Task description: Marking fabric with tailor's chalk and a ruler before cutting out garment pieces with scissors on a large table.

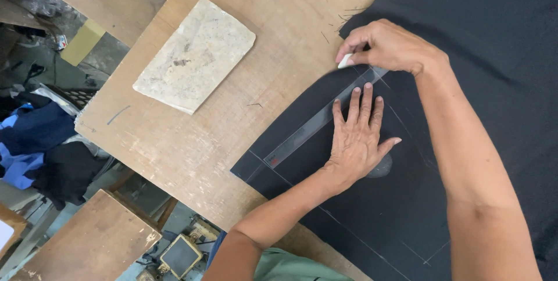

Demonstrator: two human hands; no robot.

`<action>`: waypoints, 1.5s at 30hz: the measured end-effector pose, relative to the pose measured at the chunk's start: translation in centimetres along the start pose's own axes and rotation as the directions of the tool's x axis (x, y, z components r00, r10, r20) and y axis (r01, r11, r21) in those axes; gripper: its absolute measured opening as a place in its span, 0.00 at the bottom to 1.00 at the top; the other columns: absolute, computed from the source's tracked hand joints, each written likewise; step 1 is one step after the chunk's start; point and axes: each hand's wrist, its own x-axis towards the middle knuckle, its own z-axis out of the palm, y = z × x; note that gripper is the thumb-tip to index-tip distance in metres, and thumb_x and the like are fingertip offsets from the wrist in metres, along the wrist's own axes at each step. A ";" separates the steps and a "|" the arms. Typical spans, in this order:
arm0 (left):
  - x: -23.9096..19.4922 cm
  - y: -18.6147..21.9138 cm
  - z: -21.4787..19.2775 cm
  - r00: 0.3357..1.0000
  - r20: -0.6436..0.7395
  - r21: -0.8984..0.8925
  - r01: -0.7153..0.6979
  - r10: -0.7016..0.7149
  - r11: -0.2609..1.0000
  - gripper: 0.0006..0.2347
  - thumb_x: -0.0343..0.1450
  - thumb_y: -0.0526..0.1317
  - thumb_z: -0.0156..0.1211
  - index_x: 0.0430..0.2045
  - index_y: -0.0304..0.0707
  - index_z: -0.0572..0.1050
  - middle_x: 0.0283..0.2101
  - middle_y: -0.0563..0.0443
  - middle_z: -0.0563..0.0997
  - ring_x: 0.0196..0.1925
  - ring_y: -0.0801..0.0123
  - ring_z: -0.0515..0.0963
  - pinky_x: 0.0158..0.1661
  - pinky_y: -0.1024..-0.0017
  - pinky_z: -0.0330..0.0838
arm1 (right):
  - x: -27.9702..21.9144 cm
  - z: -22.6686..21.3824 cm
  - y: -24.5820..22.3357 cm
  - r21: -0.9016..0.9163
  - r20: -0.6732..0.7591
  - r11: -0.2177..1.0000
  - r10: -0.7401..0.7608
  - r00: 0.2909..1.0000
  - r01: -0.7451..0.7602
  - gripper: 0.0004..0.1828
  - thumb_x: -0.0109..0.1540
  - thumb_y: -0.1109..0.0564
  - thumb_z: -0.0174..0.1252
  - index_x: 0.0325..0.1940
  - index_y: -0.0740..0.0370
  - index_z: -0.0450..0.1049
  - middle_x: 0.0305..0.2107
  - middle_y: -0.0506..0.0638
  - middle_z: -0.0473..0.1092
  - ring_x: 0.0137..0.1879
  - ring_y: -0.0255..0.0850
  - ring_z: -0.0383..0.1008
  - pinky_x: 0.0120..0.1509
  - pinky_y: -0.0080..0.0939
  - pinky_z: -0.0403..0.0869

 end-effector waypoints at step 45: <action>0.3 0.5 0.4 1.000 0.027 0.114 -0.007 0.004 0.993 0.41 0.76 0.72 0.48 0.79 0.43 0.58 0.83 0.36 0.51 0.85 0.46 0.53 0.74 0.35 0.59 | -1.0 -0.6 1.7 0.043 0.033 0.995 -0.089 0.995 0.088 0.13 0.65 0.64 0.65 0.50 0.52 0.88 0.44 0.42 0.85 0.50 0.33 0.84 0.55 0.34 0.77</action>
